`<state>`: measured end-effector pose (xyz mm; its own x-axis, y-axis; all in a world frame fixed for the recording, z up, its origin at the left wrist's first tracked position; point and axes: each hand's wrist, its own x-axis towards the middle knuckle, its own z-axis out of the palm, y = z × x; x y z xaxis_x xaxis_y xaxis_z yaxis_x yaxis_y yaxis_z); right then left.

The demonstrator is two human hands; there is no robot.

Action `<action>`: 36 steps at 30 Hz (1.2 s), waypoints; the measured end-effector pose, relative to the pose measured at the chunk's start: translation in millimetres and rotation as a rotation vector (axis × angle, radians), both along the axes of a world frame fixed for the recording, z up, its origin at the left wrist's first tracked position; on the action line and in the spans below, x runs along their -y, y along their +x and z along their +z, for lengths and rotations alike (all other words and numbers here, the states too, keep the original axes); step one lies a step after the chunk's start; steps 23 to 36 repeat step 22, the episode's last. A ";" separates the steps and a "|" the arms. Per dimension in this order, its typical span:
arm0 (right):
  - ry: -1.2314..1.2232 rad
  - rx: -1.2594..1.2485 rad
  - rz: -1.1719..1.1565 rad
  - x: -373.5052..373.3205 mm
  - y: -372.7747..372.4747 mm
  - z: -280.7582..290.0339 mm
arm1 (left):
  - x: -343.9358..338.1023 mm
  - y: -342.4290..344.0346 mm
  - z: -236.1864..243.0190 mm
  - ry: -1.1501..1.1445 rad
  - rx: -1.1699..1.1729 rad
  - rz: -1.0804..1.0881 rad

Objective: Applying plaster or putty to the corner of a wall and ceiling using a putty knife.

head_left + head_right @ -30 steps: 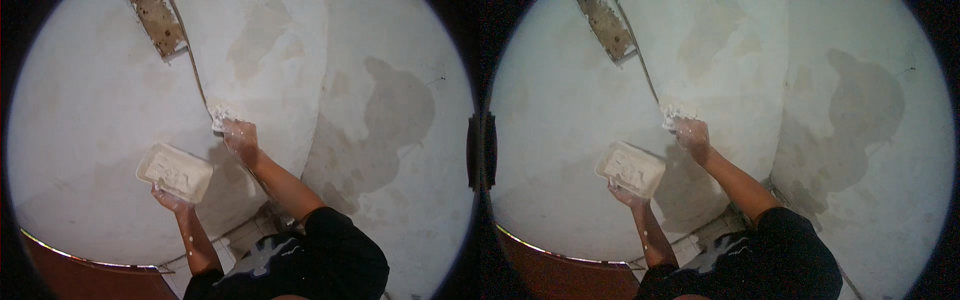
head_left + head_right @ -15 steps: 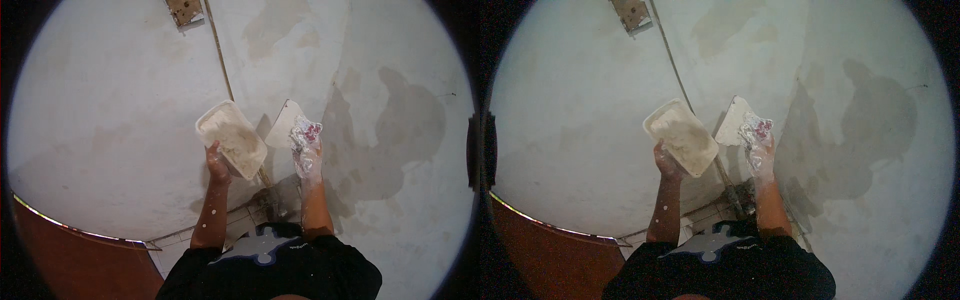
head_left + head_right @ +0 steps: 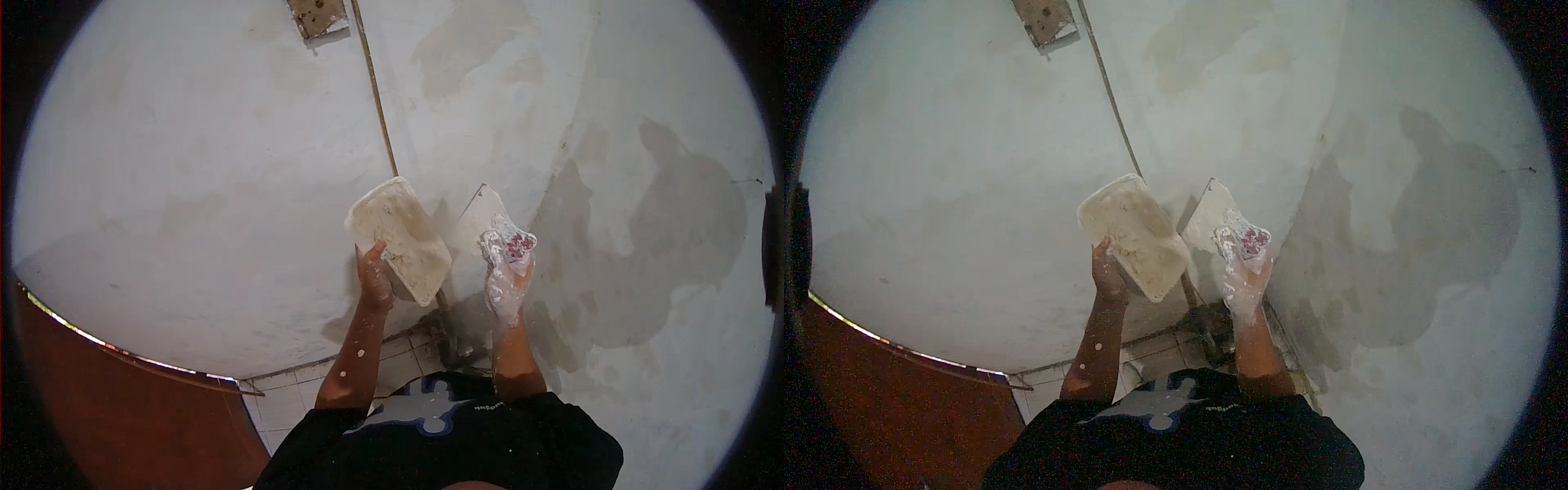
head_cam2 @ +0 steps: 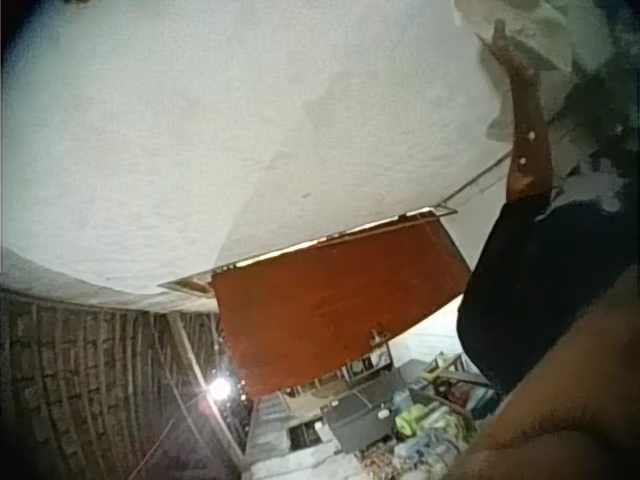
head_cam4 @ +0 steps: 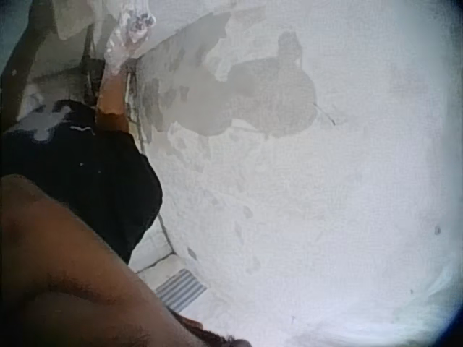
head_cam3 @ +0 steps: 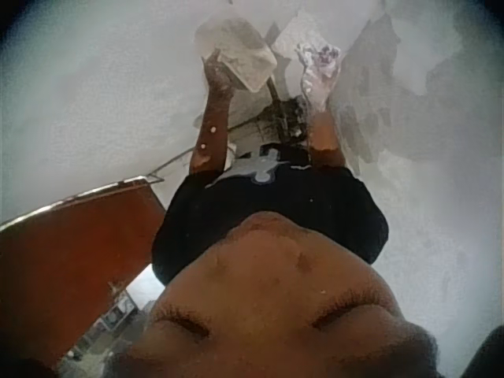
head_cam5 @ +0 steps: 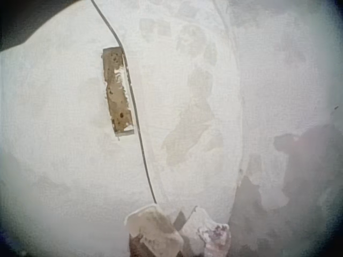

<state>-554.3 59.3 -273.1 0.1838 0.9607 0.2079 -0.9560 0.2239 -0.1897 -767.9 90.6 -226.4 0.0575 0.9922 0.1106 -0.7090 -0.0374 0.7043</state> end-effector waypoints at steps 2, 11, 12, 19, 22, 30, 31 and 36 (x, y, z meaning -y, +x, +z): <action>-0.049 0.437 -0.197 8.8 -16.0 45.8 | 0.2 -2.0 1.8 0.039 -0.042 0.044; -0.053 0.565 0.227 -2.0 -2.7 23.7 | -10.3 9.8 -26.3 0.104 -0.134 -0.014; 0.074 0.296 0.568 -3.6 1.8 18.9 | -10.6 10.5 -30.6 0.144 -0.149 -0.045; 0.063 0.588 0.099 11.2 -33.1 50.1 | -5.3 8.6 -38.6 0.036 0.016 -0.143; -0.173 0.338 0.179 0.4 -40.0 34.3 | 3.1 8.6 -25.9 0.162 -0.077 -0.088; -0.173 0.338 0.179 0.4 -40.0 34.3 | 3.1 8.6 -25.9 0.162 -0.077 -0.088; -0.173 0.338 0.179 0.4 -40.0 34.3 | 3.1 8.6 -25.9 0.162 -0.077 -0.088; -0.173 0.338 0.179 0.4 -40.0 34.3 | 3.1 8.6 -25.9 0.162 -0.077 -0.088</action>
